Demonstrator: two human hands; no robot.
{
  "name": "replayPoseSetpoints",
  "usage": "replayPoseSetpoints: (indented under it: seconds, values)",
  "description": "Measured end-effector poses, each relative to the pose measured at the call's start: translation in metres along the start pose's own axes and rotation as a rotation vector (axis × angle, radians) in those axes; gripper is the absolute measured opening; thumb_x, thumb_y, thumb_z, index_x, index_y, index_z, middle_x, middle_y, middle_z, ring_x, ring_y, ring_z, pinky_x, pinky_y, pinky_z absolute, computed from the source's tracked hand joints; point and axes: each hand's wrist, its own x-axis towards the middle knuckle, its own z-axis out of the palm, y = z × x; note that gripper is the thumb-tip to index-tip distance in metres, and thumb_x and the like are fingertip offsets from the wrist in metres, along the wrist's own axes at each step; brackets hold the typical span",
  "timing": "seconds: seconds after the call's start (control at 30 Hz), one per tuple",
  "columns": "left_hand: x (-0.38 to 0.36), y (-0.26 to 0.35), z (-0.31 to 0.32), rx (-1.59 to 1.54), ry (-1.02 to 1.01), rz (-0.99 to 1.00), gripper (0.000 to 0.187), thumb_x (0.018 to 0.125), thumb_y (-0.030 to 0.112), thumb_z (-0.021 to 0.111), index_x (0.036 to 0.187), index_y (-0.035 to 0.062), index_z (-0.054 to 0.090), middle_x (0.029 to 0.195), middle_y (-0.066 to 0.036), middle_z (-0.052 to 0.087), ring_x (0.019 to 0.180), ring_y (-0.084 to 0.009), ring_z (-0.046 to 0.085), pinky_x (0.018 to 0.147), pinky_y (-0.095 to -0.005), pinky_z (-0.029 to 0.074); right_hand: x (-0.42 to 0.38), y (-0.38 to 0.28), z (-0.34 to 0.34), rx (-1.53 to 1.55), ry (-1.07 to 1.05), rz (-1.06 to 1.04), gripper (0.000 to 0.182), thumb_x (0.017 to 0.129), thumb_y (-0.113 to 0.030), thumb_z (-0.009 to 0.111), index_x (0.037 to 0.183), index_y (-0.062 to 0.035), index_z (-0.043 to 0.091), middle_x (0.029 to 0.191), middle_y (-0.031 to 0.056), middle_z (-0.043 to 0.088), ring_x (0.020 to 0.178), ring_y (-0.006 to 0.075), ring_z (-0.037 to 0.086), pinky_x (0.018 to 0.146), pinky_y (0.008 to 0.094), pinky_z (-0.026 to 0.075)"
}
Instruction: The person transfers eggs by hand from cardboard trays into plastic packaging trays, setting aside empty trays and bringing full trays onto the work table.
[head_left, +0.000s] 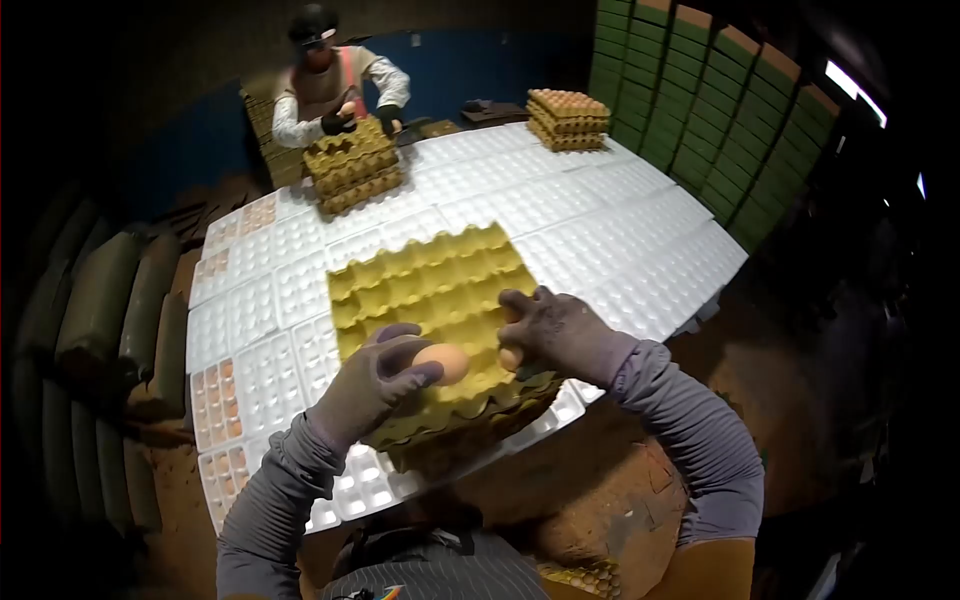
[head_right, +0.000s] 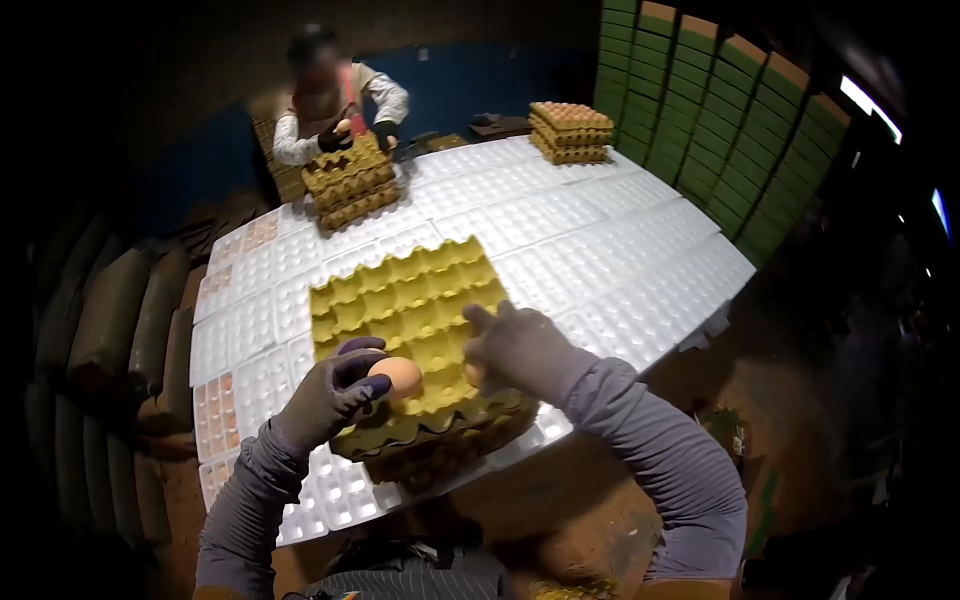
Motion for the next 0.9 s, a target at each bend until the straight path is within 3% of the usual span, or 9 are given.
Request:
replayPoseSetpoints:
  seconds: [0.1, 0.17, 0.27, 0.4, 0.47, 0.57, 0.7, 0.77, 0.9]
  values:
    - [-0.066, -0.025, -0.044, -0.556, -0.067, -0.211, 0.071, 0.090, 0.060, 0.067, 0.133, 0.0025, 0.062, 0.119, -0.012, 0.065, 0.087, -0.0178, 0.068, 0.080, -0.0325, 0.055, 0.005, -0.006, -0.015, -0.104, -0.019, -0.004, 0.032, 0.071, -0.029, 0.083, 0.100, -0.0210, 0.071, 0.130, 0.0045, 0.050, 0.101, 0.0282, 0.057, 0.085, 0.0400, 0.058]
    - [-0.116, -0.044, -0.072, -0.582, -0.002, -0.301, 0.079, 0.086, 0.065, 0.068, 0.135, 0.0044, 0.060, 0.112, -0.009, 0.068, 0.078, -0.0141, 0.066, 0.073, -0.0304, 0.054, 0.005, -0.002, -0.012, -0.041, 0.034, 0.056, 0.035, 0.064, -0.031, 0.088, 0.094, -0.0191, 0.075, 0.131, 0.0073, 0.056, 0.100, 0.0291, 0.061, 0.086, 0.0412, 0.057]
    - [-0.188, -0.105, -0.110, -0.613, 0.116, -0.511, 0.070, 0.088, 0.052, 0.074, 0.136, 0.0038, 0.058, 0.109, -0.009, 0.067, 0.078, -0.0112, 0.064, 0.069, -0.0260, 0.052, 0.026, -0.016, -0.040, 0.279, 0.141, 0.143, 0.050, 0.061, -0.031, 0.091, 0.099, -0.0049, 0.073, 0.130, 0.0194, 0.056, 0.114, 0.0342, 0.062, 0.093, 0.0396, 0.052]
    - [-0.243, -0.195, -0.185, -0.520, 0.324, -0.632, 0.053, 0.091, 0.029, 0.076, 0.132, 0.0002, 0.060, 0.113, -0.008, 0.064, 0.085, -0.0101, 0.063, 0.070, -0.0256, 0.053, 0.139, -0.118, -0.068, 0.769, 0.083, 0.167, 0.057, 0.057, -0.029, 0.087, 0.105, -0.0019, 0.070, 0.137, 0.0155, 0.050, 0.124, 0.0278, 0.054, 0.100, 0.0413, 0.046]
    - [-0.254, -0.245, -0.230, -0.100, 0.544, -0.544, 0.047, 0.088, 0.027, 0.078, 0.124, -0.0002, 0.065, 0.120, -0.009, 0.060, 0.091, -0.0157, 0.064, 0.078, -0.0286, 0.055, 0.219, -0.195, -0.058, 0.859, -0.049, 0.104, 0.049, 0.068, -0.023, 0.088, 0.110, -0.0047, 0.071, 0.138, 0.0137, 0.049, 0.125, 0.0290, 0.054, 0.102, 0.0416, 0.046]
    - [-0.256, -0.352, -0.310, 0.337, 0.732, -0.525, 0.046, 0.085, 0.029, 0.079, 0.122, 0.0029, 0.067, 0.125, -0.012, 0.057, 0.101, -0.0259, 0.065, 0.088, -0.0350, 0.055, 0.341, -0.265, 0.018, 0.646, -0.147, -0.175, 0.046, 0.078, -0.025, 0.086, 0.117, -0.0064, 0.069, 0.133, 0.0143, 0.053, 0.113, 0.0276, 0.063, 0.092, 0.0371, 0.056]
    - [-0.215, -0.427, -0.395, 0.466, 0.752, -0.628, 0.047, 0.085, 0.032, 0.079, 0.122, 0.0062, 0.067, 0.131, -0.013, 0.054, 0.107, -0.0320, 0.066, 0.091, -0.0397, 0.055, 0.485, -0.338, 0.146, 0.513, -0.146, -0.101, 0.043, 0.085, -0.043, 0.075, 0.116, -0.0137, 0.071, 0.137, 0.0139, 0.052, 0.104, 0.0374, 0.066, 0.089, 0.0428, 0.056]
    - [-0.194, -0.470, -0.412, 0.626, 0.701, -0.710, 0.049, 0.082, 0.038, 0.080, 0.122, 0.0144, 0.067, 0.127, -0.015, 0.055, 0.109, -0.0337, 0.065, 0.092, -0.0443, 0.055, 0.542, -0.359, 0.211, 0.414, 0.042, -0.085, 0.038, 0.085, -0.041, 0.074, 0.111, -0.0150, 0.072, 0.134, 0.0101, 0.053, 0.105, 0.0356, 0.064, 0.086, 0.0439, 0.056]
    - [-0.173, -0.524, -0.420, 0.808, 0.504, -0.679, 0.044, 0.082, 0.034, 0.080, 0.120, 0.0169, 0.067, 0.129, -0.013, 0.052, 0.104, -0.0348, 0.067, 0.091, -0.0457, 0.055, 0.609, -0.378, 0.272, 0.269, 0.007, 0.024, 0.024, 0.085, -0.035, 0.072, 0.099, -0.0154, 0.070, 0.121, 0.0088, 0.054, 0.099, 0.0349, 0.063, 0.081, 0.0461, 0.057]
